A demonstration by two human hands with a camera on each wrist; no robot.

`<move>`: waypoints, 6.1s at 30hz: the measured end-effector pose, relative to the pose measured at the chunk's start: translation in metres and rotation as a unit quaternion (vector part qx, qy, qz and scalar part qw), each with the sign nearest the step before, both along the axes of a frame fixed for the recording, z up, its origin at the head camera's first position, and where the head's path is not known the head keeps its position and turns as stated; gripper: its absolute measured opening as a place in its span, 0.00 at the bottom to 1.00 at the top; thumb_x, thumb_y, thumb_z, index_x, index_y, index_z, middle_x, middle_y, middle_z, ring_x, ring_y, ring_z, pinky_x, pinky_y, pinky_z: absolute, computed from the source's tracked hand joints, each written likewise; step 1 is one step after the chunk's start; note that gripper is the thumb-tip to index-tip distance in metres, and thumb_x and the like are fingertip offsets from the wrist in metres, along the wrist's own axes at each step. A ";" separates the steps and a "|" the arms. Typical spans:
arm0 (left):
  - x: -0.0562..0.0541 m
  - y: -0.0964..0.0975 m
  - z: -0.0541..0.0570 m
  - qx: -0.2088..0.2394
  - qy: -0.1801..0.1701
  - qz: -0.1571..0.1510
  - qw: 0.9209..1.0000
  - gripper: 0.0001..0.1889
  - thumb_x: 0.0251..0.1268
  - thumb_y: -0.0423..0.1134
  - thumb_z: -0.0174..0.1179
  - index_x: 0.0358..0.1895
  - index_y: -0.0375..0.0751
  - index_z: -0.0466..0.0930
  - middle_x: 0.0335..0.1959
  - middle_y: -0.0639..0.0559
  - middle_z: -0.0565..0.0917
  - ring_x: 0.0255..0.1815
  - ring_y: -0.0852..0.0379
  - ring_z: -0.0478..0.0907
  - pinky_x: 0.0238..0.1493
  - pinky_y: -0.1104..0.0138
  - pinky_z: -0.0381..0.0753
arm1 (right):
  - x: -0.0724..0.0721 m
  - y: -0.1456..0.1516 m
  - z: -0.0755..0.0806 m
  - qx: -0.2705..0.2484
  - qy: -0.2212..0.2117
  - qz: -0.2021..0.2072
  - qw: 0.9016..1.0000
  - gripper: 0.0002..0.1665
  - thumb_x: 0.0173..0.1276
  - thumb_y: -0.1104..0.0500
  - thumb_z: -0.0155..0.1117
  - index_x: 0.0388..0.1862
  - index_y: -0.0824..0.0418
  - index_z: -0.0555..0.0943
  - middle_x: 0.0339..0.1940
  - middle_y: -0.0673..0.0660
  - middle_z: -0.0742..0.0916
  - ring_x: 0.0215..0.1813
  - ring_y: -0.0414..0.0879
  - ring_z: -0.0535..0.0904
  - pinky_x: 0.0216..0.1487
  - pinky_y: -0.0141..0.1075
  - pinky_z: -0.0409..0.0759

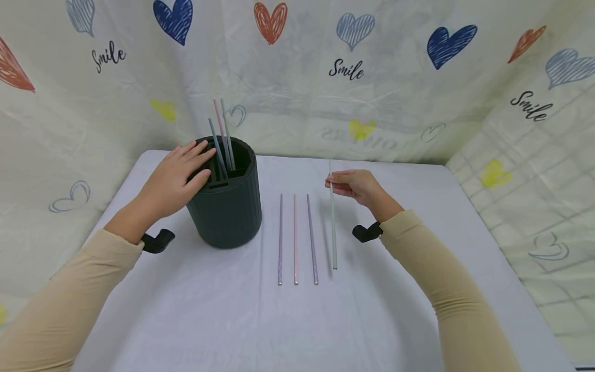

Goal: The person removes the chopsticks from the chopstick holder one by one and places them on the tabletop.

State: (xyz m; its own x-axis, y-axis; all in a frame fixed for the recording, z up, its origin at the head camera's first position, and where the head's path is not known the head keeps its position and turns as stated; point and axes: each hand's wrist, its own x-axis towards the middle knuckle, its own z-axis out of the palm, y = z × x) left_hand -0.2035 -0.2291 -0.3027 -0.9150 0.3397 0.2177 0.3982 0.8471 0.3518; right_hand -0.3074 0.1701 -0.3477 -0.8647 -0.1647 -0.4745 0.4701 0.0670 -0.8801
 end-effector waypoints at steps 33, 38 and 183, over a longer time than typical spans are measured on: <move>0.001 0.002 0.000 0.004 -0.003 -0.001 1.000 0.29 0.79 0.47 0.42 0.77 0.39 0.60 0.80 0.40 0.56 0.83 0.39 0.46 0.82 0.44 0.42 | -0.011 -0.001 -0.082 0.032 -0.057 -0.026 0.998 0.11 0.67 0.68 0.67 0.48 0.67 0.82 0.24 0.51 0.90 0.30 0.40 0.89 0.34 0.27 0.86; 0.000 0.001 -0.001 0.004 -0.001 0.003 1.000 0.29 0.79 0.47 0.43 0.77 0.39 0.60 0.80 0.40 0.56 0.83 0.39 0.47 0.82 0.44 0.43 | -0.011 -0.004 -0.086 0.033 -0.060 -0.037 0.997 0.08 0.66 0.67 0.68 0.44 0.65 0.83 0.23 0.51 0.90 0.30 0.41 0.89 0.34 0.27 0.86; 0.001 -0.001 -0.001 0.012 -0.012 -0.001 1.000 0.29 0.79 0.48 0.42 0.77 0.39 0.60 0.80 0.39 0.56 0.82 0.37 0.46 0.81 0.42 0.42 | 0.070 -0.154 0.122 -0.242 0.510 0.011 0.825 0.16 0.62 0.78 0.64 0.49 0.85 0.79 0.37 0.58 0.92 0.42 0.44 0.90 0.55 0.47 0.85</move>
